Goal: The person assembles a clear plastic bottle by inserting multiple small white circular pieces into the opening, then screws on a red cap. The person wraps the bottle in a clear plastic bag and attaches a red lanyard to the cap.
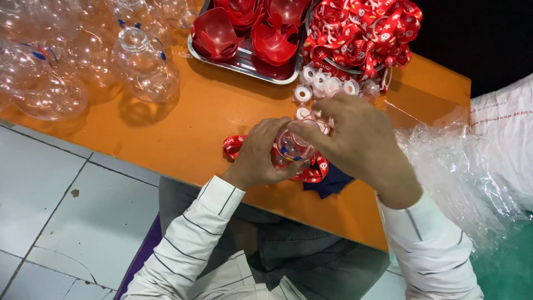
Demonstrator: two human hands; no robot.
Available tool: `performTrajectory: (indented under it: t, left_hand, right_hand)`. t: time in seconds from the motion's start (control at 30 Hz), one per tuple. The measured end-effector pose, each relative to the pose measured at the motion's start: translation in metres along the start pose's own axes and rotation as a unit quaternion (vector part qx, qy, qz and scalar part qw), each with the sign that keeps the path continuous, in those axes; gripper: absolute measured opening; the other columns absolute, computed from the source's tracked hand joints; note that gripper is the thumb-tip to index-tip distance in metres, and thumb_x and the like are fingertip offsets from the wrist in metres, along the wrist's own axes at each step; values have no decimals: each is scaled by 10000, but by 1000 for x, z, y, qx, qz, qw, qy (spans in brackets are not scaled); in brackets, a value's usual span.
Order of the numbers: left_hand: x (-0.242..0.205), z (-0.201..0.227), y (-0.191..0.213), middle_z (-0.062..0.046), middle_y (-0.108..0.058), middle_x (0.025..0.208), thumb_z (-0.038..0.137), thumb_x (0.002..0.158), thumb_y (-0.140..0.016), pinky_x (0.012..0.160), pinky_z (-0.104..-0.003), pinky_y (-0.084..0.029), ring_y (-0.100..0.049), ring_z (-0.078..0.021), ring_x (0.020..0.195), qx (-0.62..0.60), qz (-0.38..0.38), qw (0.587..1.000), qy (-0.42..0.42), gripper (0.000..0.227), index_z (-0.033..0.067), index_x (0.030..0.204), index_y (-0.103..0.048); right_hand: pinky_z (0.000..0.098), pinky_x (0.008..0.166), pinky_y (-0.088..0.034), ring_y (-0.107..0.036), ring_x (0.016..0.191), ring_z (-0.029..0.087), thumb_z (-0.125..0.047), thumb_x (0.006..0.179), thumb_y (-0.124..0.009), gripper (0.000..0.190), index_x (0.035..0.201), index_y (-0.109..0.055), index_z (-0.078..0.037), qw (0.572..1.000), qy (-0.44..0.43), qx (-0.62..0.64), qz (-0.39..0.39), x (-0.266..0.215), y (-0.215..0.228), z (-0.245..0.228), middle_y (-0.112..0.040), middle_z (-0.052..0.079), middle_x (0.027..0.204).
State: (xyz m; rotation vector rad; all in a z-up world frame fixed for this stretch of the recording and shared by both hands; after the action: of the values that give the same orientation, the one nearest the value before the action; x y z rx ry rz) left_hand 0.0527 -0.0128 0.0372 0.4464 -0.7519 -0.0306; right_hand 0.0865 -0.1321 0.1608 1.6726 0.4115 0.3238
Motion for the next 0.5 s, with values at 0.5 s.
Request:
performTrajectory:
  t: [0.5]
  left_hand:
    - [1,1,19,-147,-669,1203,455,799,-832,945,-453,-532,-677,-337,1077,12,52,999,-1,717,26,1296,-543]
  right_hand:
    - [330,777,-479,-529,891,222,-139,980,-761,360,1301,-685,7,961,140,165,173,21,30,47,-526,121,1040]
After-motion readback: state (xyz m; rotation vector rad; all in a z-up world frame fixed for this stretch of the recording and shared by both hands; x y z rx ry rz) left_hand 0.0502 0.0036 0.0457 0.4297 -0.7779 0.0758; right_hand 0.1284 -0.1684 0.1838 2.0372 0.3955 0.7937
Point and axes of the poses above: each hand's wrist, its own x-axis towards the middle knuckle, its own y-axis out of the back of the hand, z = x × y, the point moved 7 cm from there along x, towards the middle knuckle
